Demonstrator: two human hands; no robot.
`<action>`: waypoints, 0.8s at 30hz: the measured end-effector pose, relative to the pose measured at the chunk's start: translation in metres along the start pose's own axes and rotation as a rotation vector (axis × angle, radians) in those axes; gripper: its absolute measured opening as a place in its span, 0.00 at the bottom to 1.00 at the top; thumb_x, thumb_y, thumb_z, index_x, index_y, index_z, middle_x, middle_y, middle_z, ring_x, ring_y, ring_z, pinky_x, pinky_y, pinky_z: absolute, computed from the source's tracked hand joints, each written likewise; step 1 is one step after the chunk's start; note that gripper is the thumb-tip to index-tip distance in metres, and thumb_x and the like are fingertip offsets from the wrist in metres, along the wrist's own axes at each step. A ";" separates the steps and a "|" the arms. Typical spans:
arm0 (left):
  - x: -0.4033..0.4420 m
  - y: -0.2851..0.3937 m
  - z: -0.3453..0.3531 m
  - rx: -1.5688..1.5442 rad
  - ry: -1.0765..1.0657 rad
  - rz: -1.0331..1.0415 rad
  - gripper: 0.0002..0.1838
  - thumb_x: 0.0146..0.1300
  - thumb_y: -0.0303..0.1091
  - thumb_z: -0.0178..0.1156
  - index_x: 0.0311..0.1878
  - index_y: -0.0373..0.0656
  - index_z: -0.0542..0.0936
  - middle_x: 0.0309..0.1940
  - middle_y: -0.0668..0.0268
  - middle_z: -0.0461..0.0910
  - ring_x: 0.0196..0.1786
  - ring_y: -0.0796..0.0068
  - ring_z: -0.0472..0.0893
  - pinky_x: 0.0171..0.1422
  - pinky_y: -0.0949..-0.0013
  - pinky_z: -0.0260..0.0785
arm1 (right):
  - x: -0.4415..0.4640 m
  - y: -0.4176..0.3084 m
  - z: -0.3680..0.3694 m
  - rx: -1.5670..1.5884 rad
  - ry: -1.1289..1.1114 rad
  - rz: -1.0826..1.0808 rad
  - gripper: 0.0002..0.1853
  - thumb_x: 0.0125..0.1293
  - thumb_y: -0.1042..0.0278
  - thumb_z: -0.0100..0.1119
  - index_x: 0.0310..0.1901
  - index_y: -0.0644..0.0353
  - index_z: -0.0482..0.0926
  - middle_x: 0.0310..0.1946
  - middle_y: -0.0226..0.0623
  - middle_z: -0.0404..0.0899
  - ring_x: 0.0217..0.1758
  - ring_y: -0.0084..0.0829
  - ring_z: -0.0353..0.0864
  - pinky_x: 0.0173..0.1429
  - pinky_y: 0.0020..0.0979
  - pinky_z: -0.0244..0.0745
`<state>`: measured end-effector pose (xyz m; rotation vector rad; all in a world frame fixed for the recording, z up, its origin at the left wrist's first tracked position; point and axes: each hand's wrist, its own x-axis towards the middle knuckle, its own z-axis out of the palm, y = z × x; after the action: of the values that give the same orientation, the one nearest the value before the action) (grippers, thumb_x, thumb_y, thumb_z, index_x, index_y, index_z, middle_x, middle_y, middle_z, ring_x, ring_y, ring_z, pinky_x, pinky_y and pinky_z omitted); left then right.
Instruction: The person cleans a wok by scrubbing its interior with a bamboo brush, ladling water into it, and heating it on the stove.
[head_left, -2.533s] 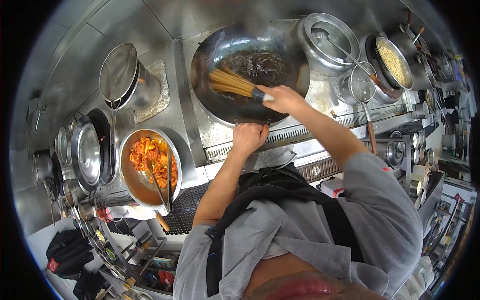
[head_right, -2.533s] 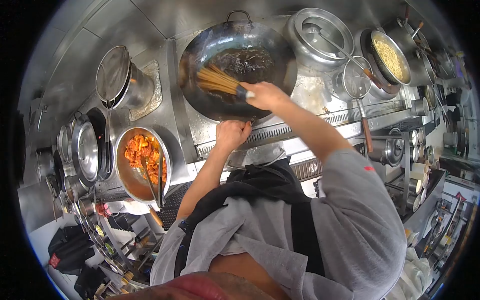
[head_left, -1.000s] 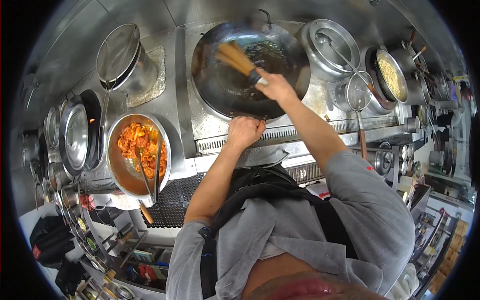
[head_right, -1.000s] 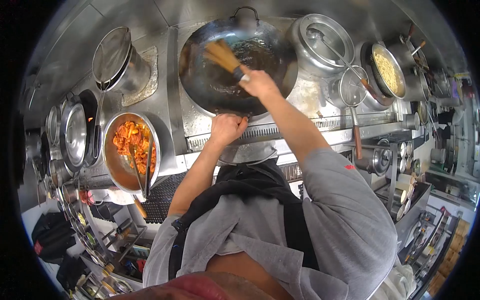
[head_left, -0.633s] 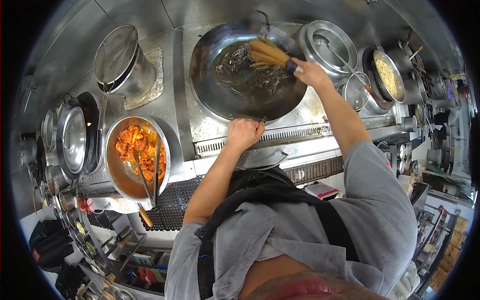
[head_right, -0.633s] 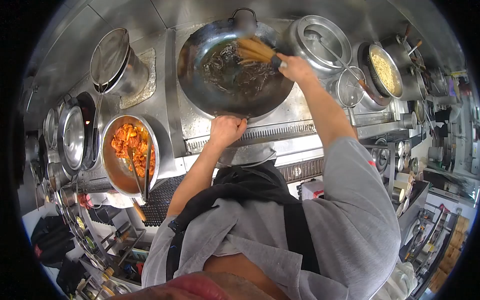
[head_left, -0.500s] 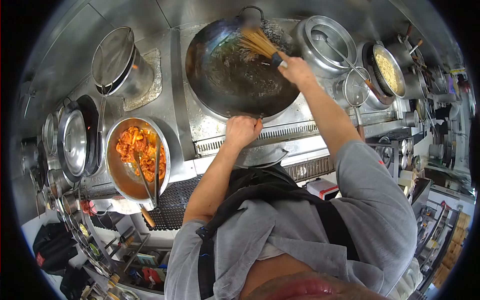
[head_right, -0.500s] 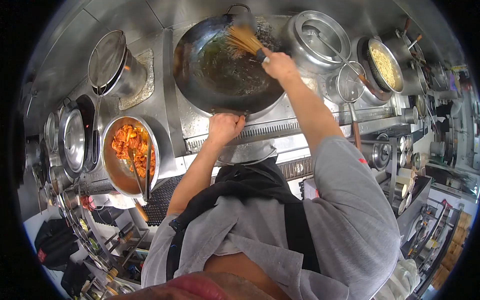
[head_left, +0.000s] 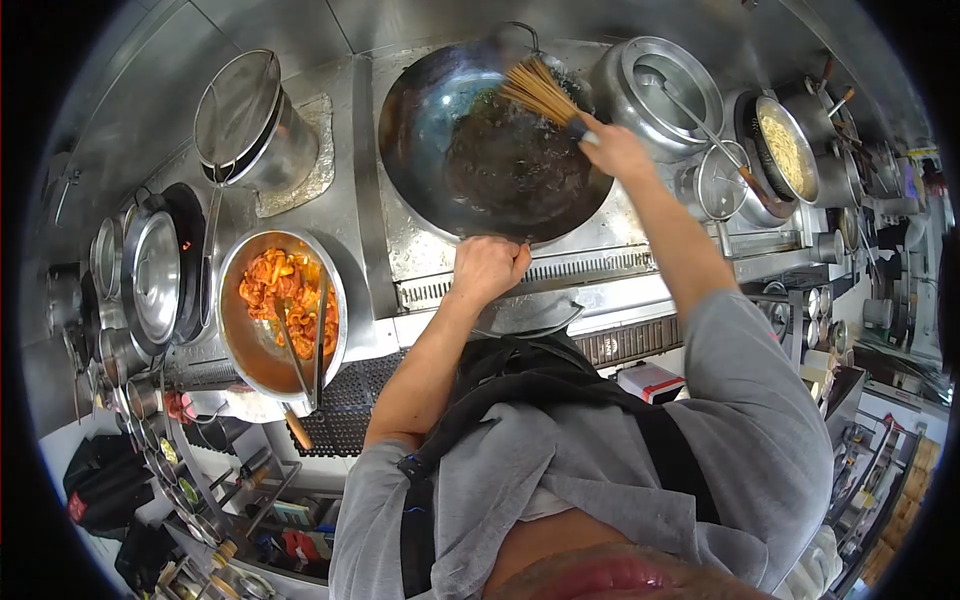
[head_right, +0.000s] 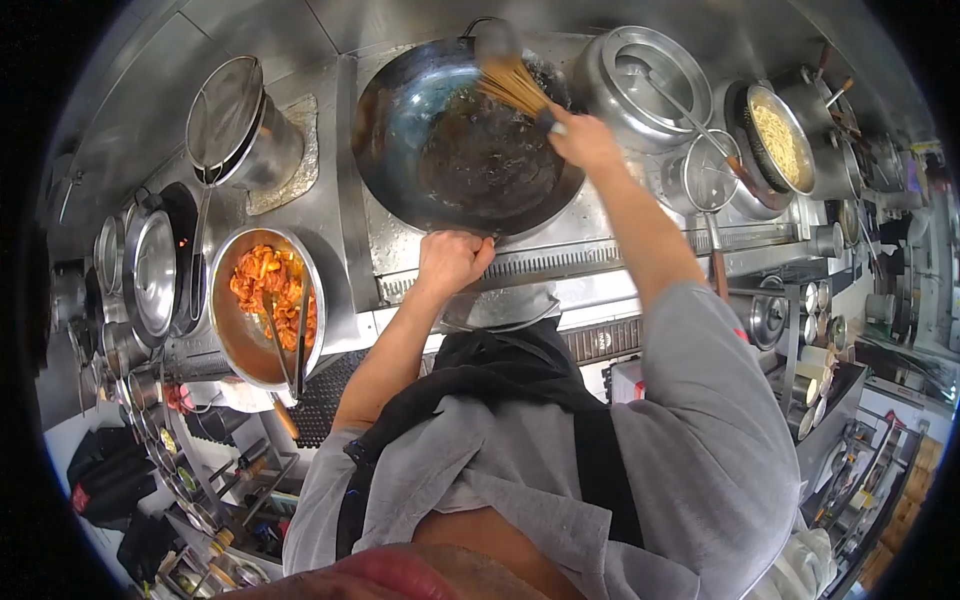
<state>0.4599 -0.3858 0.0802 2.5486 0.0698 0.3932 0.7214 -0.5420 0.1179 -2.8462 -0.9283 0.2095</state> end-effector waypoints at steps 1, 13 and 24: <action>-0.001 -0.001 0.001 0.000 0.031 0.019 0.19 0.59 0.41 0.62 0.13 0.45 0.79 0.16 0.62 0.79 0.22 0.58 0.81 0.28 0.56 0.73 | 0.010 -0.031 0.012 0.035 -0.022 0.054 0.31 0.64 0.52 0.59 0.70 0.40 0.69 0.46 0.56 0.83 0.50 0.55 0.82 0.58 0.49 0.77; -0.002 -0.003 0.001 -0.038 0.096 0.044 0.19 0.59 0.40 0.62 0.14 0.44 0.79 0.15 0.62 0.78 0.21 0.57 0.80 0.28 0.56 0.73 | -0.027 -0.025 -0.011 0.117 -0.287 -0.053 0.33 0.59 0.51 0.64 0.68 0.41 0.73 0.53 0.49 0.82 0.55 0.49 0.82 0.63 0.44 0.74; 0.000 -0.010 0.005 -0.006 0.035 0.042 0.19 0.58 0.40 0.63 0.14 0.44 0.78 0.15 0.62 0.78 0.22 0.58 0.81 0.27 0.56 0.72 | -0.023 -0.103 0.003 0.215 -0.181 -0.046 0.29 0.63 0.56 0.58 0.68 0.46 0.72 0.45 0.53 0.84 0.50 0.53 0.83 0.59 0.48 0.76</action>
<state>0.4618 -0.3797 0.0712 2.5409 0.0282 0.4540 0.6431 -0.4729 0.1352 -2.6389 -0.9391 0.5355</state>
